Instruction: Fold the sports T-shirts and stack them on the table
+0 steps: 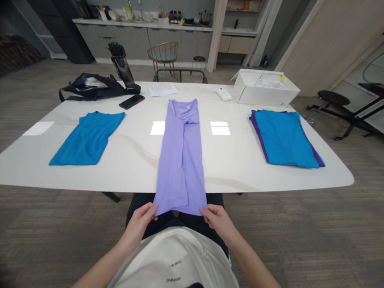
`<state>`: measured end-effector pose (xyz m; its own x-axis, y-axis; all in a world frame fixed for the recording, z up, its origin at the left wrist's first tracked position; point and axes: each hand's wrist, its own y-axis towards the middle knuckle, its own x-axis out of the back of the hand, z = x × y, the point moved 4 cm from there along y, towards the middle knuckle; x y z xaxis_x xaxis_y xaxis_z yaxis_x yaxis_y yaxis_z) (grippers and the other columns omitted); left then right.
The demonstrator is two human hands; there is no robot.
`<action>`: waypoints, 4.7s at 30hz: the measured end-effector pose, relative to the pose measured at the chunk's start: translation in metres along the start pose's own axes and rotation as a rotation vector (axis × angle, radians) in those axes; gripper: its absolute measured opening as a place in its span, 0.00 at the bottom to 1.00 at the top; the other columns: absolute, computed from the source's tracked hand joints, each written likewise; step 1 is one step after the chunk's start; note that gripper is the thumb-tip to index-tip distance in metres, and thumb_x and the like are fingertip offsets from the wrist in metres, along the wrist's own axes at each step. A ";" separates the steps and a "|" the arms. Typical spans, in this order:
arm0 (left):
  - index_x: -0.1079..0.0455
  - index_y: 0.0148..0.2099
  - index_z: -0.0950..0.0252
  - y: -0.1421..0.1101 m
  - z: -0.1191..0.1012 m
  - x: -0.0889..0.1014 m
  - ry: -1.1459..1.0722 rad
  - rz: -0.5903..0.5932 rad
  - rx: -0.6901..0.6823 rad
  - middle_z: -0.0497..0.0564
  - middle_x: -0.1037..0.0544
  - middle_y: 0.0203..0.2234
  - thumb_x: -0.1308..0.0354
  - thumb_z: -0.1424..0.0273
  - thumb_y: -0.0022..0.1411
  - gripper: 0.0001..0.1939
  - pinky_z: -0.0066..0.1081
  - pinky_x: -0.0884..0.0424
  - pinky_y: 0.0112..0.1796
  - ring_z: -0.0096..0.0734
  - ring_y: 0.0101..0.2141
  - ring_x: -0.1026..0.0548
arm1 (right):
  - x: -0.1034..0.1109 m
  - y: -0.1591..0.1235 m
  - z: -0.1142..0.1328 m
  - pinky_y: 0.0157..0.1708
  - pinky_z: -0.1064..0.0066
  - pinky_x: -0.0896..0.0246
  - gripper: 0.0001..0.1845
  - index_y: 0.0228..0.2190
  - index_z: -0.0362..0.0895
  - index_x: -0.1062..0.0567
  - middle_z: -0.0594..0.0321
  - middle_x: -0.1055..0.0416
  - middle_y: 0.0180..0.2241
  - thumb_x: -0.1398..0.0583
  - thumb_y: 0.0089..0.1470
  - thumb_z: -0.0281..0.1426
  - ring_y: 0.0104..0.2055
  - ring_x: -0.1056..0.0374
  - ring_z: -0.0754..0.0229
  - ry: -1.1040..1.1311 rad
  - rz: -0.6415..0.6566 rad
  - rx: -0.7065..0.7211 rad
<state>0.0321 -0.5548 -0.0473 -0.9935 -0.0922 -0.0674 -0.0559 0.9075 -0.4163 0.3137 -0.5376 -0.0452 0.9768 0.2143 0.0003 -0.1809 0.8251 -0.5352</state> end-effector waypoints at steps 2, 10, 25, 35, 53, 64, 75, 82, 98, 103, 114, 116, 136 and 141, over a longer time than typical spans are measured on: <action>0.32 0.28 0.64 0.000 0.007 -0.001 -0.068 0.004 0.084 0.48 0.25 0.25 0.32 0.46 0.55 0.26 0.29 0.31 0.36 0.30 0.29 0.27 | 0.003 0.003 -0.008 0.22 0.72 0.63 0.33 0.22 0.44 0.31 0.73 0.45 0.18 0.36 0.47 0.62 0.20 0.55 0.69 -0.056 -0.012 -0.035; 0.23 0.40 0.62 0.007 -0.009 0.034 0.660 -0.112 -0.550 0.52 0.19 0.31 0.45 0.62 0.71 0.12 0.34 0.27 0.37 0.35 0.32 0.22 | 0.035 -0.004 -0.003 0.30 0.68 0.44 0.20 0.33 0.46 0.25 0.64 0.29 0.27 0.49 0.70 0.42 0.28 0.34 0.59 -0.825 -0.315 0.430; 0.25 0.53 0.53 0.031 -0.070 0.014 1.448 0.291 -1.393 0.49 0.18 0.48 0.41 0.81 0.66 0.19 0.38 0.33 0.58 0.31 0.50 0.22 | 0.023 0.008 0.039 0.46 0.57 0.42 0.18 0.46 0.49 0.21 0.54 0.26 0.43 0.44 0.63 0.20 0.43 0.34 0.52 -1.525 -0.291 1.141; 0.23 0.44 0.61 0.057 -0.147 0.005 0.678 0.236 -0.985 0.54 0.18 0.38 0.45 0.71 0.70 0.09 0.36 0.26 0.46 0.35 0.41 0.21 | 0.028 0.002 0.130 0.39 0.64 0.36 0.05 0.39 0.47 0.29 0.58 0.29 0.36 0.45 0.66 0.27 0.38 0.33 0.56 -0.765 -0.385 1.092; 0.29 0.32 0.63 0.243 -0.164 -0.018 0.479 0.021 -0.341 0.45 0.25 0.24 0.33 0.58 0.55 0.14 0.28 0.35 0.29 0.28 0.26 0.30 | 0.051 0.193 0.186 0.31 0.70 0.44 0.16 0.28 0.46 0.27 0.63 0.27 0.26 0.37 0.57 0.45 0.30 0.32 0.58 -0.709 -0.421 0.418; 0.24 0.40 0.64 0.254 -0.160 -0.018 0.306 0.091 -0.320 0.49 0.20 0.31 0.36 0.53 0.58 0.19 0.32 0.29 0.37 0.35 0.34 0.25 | 0.055 0.208 0.189 0.28 0.70 0.47 0.11 0.35 0.48 0.27 0.70 0.31 0.25 0.41 0.59 0.43 0.25 0.37 0.61 -0.632 -0.333 0.505; 0.26 0.40 0.64 0.351 -0.268 -0.041 0.171 0.035 -0.685 0.47 0.23 0.33 0.38 0.62 0.63 0.10 0.29 0.30 0.41 0.30 0.36 0.26 | 0.063 0.276 0.308 0.25 0.71 0.53 0.09 0.38 0.49 0.31 0.75 0.46 0.20 0.42 0.61 0.41 0.23 0.48 0.64 -0.497 -0.351 0.768; 0.29 0.49 0.65 0.470 -0.350 -0.057 0.251 -0.147 -0.800 0.52 0.22 0.39 0.41 0.66 0.67 0.11 0.36 0.27 0.49 0.37 0.45 0.24 | 0.093 0.377 0.389 0.31 0.69 0.41 0.14 0.41 0.47 0.30 0.69 0.37 0.24 0.43 0.65 0.44 0.28 0.38 0.60 -0.491 -0.574 0.880; 0.44 0.74 0.57 0.505 -0.257 -0.080 1.391 -0.052 -0.498 0.55 0.47 0.74 0.62 0.52 0.75 0.32 0.61 0.57 0.68 0.51 0.73 0.51 | 0.043 0.475 0.330 0.69 0.33 0.69 0.31 0.70 0.53 0.42 0.59 0.52 0.74 0.60 0.72 0.45 0.75 0.59 0.46 -1.256 -0.343 0.485; 0.49 0.75 0.68 0.505 -0.277 -0.080 1.354 -0.157 -0.662 0.62 0.51 0.74 0.60 0.63 0.75 0.32 0.59 0.58 0.69 0.51 0.73 0.53 | 0.055 0.476 0.340 0.68 0.32 0.68 0.35 0.72 0.45 0.46 0.52 0.59 0.75 0.61 0.72 0.46 0.76 0.64 0.41 -1.227 -0.485 0.408; 0.46 0.74 0.62 0.521 -0.257 -0.082 1.346 -0.077 -0.538 0.57 0.49 0.74 0.60 0.52 0.74 0.34 0.58 0.59 0.69 0.49 0.73 0.52 | 0.042 0.480 0.326 0.71 0.38 0.70 0.36 0.72 0.45 0.46 0.55 0.56 0.74 0.60 0.71 0.49 0.76 0.62 0.47 -1.302 -0.402 0.452; 0.46 0.74 0.62 0.520 -0.260 -0.075 1.323 -0.157 -0.496 0.59 0.49 0.74 0.58 0.51 0.73 0.35 0.63 0.61 0.68 0.53 0.73 0.51 | 0.051 0.478 0.327 0.70 0.35 0.71 0.38 0.72 0.45 0.48 0.54 0.59 0.75 0.60 0.71 0.50 0.76 0.64 0.45 -1.292 -0.427 0.402; 0.43 0.72 0.75 0.378 -0.215 -0.085 1.373 -0.011 -0.756 0.64 0.44 0.72 0.63 0.69 0.74 0.30 0.46 0.52 0.70 0.44 0.71 0.46 | 0.011 0.355 0.273 0.71 0.41 0.67 0.32 0.70 0.39 0.43 0.49 0.53 0.74 0.59 0.71 0.36 0.75 0.58 0.46 -1.323 -0.404 0.488; 0.47 0.75 0.70 0.345 -0.182 -0.092 1.387 0.063 -0.734 0.59 0.44 0.72 0.65 0.65 0.76 0.31 0.45 0.53 0.70 0.41 0.72 0.47 | -0.014 0.324 0.239 0.72 0.48 0.66 0.32 0.71 0.40 0.44 0.52 0.51 0.73 0.60 0.72 0.37 0.75 0.56 0.49 -1.316 -0.337 0.590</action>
<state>0.0857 -0.1589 -0.0198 -0.2860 0.0118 0.9581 0.3631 0.9267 0.0970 0.2135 -0.1484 -0.0168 0.2360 0.0165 0.9716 -0.3062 0.9502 0.0582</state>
